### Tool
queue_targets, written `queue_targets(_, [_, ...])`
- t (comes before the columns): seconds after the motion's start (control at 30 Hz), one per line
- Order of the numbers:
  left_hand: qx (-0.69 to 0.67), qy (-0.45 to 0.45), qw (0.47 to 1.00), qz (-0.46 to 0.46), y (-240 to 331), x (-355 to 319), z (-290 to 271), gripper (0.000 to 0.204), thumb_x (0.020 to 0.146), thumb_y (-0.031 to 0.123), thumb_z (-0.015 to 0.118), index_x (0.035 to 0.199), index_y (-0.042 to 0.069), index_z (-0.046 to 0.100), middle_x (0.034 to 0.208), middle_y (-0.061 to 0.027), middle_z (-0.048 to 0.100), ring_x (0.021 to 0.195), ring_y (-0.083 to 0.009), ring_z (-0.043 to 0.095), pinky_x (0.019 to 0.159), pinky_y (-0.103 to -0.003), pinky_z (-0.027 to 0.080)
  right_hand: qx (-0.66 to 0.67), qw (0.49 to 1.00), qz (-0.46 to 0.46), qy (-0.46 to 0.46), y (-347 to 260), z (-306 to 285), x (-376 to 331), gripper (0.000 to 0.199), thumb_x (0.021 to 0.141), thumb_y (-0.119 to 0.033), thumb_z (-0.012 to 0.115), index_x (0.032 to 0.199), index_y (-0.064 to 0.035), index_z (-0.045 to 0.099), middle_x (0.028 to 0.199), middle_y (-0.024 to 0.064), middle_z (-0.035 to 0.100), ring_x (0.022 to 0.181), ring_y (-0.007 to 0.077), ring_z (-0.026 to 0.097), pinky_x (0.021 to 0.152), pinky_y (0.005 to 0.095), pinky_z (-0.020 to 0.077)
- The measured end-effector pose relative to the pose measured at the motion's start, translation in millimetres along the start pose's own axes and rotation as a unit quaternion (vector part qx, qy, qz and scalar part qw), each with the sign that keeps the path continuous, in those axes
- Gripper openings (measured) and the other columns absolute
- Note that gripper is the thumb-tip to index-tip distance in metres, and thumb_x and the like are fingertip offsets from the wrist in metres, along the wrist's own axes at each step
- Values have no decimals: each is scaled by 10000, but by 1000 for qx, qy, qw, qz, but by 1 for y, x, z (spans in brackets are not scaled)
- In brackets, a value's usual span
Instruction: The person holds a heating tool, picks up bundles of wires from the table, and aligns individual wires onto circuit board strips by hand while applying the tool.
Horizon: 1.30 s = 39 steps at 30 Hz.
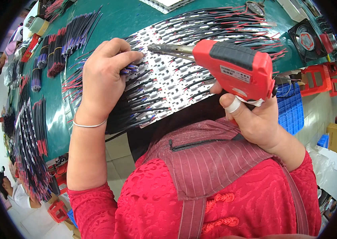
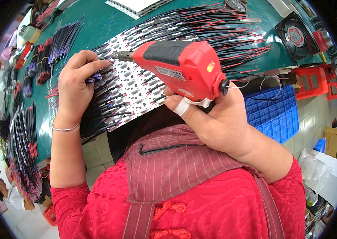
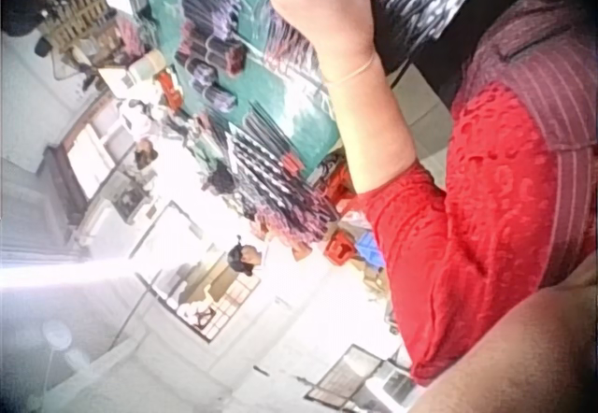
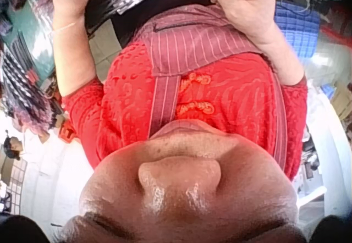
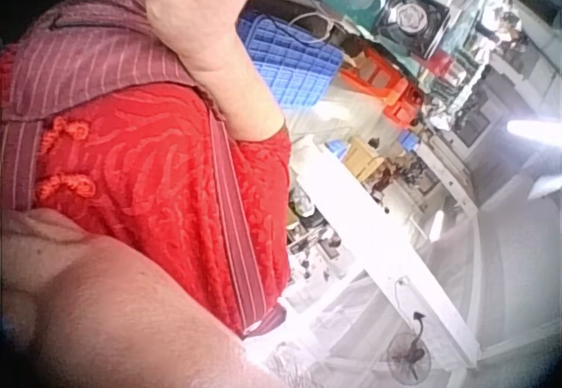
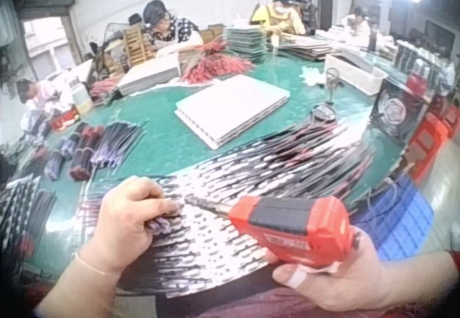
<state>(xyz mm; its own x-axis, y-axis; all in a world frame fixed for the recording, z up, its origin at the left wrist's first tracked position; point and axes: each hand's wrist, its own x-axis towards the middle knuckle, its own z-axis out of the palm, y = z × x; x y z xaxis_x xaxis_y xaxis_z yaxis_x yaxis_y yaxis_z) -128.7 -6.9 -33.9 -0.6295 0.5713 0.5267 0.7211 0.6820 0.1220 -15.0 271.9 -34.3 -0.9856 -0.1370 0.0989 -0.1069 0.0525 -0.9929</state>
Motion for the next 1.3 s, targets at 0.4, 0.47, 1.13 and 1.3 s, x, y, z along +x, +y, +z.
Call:
queue_targets(0.4, [17,-27,998,55,1,1,-4,415,565,-144,611,912,51,727,869,-72,604,820,-265,602,697,-352,500,21,1000,10,-4,-3,3,2,339,882,18,715,1206,2,616,1047,65,694,926,104,639,807,265,520])
queue_targets(0.47, [26,-28,997,60,2,1,-4,371,600,-114,618,911,55,729,864,-67,599,806,-262,593,683,-365,496,32,999,12,2,-5,5,3,354,877,21,719,1214,-5,617,1078,72,698,953,114,644,818,268,519])
queue_targets(1.13, [86,-31,993,78,11,2,-1,157,711,49,627,848,75,697,861,-54,568,811,-237,582,704,-356,494,2,1000,3,-4,0,4,6,336,851,10,748,1167,-7,636,984,41,693,869,85,626,773,253,507])
queue_targets(1.3, [96,-24,992,81,11,2,-1,116,716,82,622,818,88,676,848,-45,556,811,-231,578,717,-354,499,-38,998,-17,-47,3,-4,0,367,861,44,721,1211,5,618,1076,89,703,960,108,647,837,275,524])
